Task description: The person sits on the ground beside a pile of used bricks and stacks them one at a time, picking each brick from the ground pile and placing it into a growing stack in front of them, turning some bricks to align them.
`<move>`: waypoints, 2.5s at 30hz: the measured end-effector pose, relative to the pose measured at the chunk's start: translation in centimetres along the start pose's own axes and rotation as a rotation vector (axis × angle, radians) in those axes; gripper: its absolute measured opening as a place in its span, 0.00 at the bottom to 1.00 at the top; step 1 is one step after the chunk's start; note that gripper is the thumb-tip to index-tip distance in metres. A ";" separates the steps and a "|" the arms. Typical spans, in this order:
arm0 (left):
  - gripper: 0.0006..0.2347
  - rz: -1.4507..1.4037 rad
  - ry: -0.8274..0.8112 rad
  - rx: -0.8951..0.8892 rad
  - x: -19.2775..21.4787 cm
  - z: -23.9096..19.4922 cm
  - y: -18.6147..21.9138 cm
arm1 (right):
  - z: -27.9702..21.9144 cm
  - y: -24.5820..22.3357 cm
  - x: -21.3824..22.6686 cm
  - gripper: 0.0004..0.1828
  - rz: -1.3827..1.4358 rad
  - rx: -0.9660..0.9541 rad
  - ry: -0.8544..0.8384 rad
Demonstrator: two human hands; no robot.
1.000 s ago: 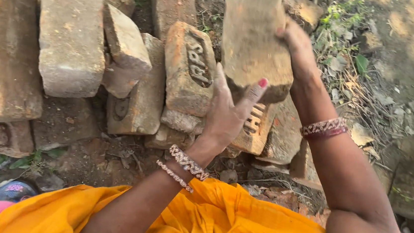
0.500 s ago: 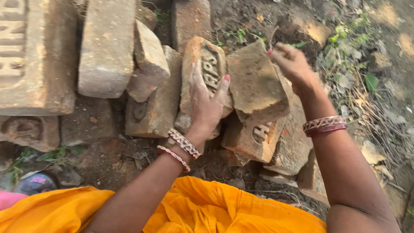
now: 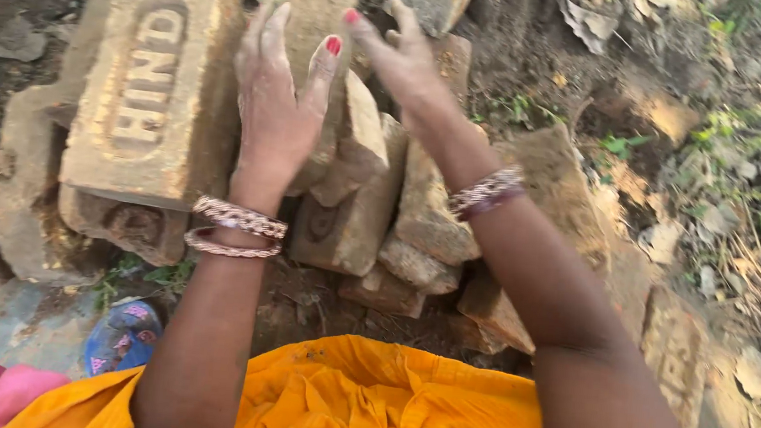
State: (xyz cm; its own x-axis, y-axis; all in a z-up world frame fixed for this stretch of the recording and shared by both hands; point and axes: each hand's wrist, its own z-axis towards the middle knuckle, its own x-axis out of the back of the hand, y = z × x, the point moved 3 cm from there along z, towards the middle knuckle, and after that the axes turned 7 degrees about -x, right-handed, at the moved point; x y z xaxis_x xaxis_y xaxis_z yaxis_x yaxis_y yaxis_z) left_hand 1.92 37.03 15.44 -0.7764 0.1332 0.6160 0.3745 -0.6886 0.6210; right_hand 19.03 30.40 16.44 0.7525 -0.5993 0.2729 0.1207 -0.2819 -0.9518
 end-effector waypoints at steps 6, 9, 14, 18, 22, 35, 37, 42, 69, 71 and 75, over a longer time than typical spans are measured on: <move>0.36 -0.627 -0.258 0.213 2.2 -0.1 -2.3 | 3.5 1.6 -6.4 0.68 0.200 -0.041 0.017; 0.38 -0.848 -0.316 0.198 0.5 -0.3 -3.7 | 3.5 1.0 -7.3 0.75 0.236 -0.092 0.095; 0.41 -0.774 -0.410 0.342 -0.4 0.3 -3.1 | 3.8 0.6 -6.7 0.72 0.152 -0.107 0.067; 0.46 -0.516 -0.380 0.287 -2.5 0.1 -1.1 | 4.4 2.4 -5.1 0.60 0.174 -0.059 0.019; 0.44 -0.235 -0.376 0.148 -5.2 -0.6 0.5 | 6.2 6.6 -3.0 0.55 0.199 -0.068 -0.018; 0.40 -0.409 -0.031 0.523 -6.8 0.2 -7.9 | -7.4 1.3 -4.6 0.63 -0.126 0.335 0.060; 0.40 -0.423 0.001 0.537 -5.9 0.0 -6.9 | -8.1 1.8 -4.4 0.61 -0.130 0.512 0.048; 0.42 -0.453 0.068 0.491 -5.7 -0.9 -5.2 | -9.2 -0.4 -2.9 0.60 -0.147 0.381 0.076; 0.33 -0.446 -0.340 -0.191 -13.0 0.5 12.6 | -9.1 3.0 14.6 0.27 -0.850 -0.339 0.078; 0.29 -0.330 -0.367 -0.207 -8.9 4.5 14.6 | -6.9 1.5 13.8 0.27 -0.884 -0.158 0.077; 0.21 0.102 -0.299 -0.439 -3.3 10.8 13.9 | -2.3 -1.1 8.0 0.28 -0.575 0.248 0.117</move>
State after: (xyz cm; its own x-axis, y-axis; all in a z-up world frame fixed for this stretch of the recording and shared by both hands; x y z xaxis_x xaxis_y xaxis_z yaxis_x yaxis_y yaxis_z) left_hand 15.20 34.73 27.26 -0.5454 0.2032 0.8132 0.1434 -0.9332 0.3294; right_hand 23.43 24.12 20.01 0.4488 -0.4855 0.7503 0.6416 -0.4094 -0.6486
